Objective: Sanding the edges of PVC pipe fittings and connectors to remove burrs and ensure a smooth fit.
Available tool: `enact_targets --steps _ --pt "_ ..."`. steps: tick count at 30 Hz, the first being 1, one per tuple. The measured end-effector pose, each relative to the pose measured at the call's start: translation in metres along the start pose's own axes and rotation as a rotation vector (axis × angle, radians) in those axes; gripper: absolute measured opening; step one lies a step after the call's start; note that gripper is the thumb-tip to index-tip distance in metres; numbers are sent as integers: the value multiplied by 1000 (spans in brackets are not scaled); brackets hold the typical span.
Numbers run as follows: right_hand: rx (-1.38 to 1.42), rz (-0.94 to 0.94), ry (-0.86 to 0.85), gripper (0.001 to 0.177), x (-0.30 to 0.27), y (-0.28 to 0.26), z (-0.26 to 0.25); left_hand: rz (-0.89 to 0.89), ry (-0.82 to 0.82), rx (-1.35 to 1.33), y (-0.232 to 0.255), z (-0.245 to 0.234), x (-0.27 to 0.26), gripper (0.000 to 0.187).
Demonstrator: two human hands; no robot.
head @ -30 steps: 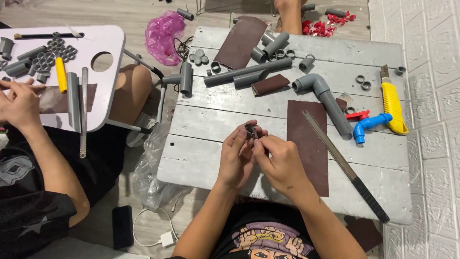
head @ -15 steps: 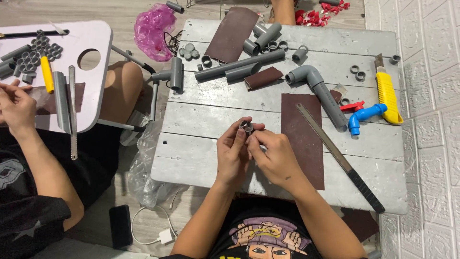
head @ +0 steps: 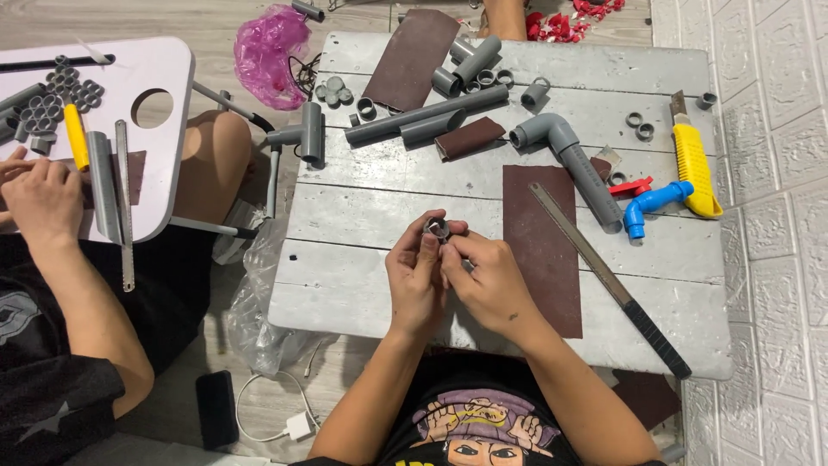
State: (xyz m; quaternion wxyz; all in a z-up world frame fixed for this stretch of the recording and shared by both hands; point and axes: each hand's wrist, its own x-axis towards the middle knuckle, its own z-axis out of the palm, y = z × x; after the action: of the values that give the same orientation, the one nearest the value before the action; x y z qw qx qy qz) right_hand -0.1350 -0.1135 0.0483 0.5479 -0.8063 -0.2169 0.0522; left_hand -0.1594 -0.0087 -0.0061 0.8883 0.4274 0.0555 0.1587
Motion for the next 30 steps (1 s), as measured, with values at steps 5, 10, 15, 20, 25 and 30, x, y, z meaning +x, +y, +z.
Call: enact_targets --steps 5,10,15,20,25,30 --pt "-38 -23 4 43 0 -3 3 10 23 13 0 -1 -1 37" --pt "-13 -5 18 43 1 -2 4 2 10 13 2 2 -1 36" --pt "-41 -26 -3 41 0 -3 3 20 21 4 1 0 1 35" --pt "-35 -33 15 44 1 -2 4 26 15 -7 -2 -1 -1 34" --pt "-24 -36 4 42 0 1 4 33 10 -5 -2 -2 0 35" --pt "-70 -45 -11 41 -1 -1 5 32 36 -11 -3 -4 0 36"
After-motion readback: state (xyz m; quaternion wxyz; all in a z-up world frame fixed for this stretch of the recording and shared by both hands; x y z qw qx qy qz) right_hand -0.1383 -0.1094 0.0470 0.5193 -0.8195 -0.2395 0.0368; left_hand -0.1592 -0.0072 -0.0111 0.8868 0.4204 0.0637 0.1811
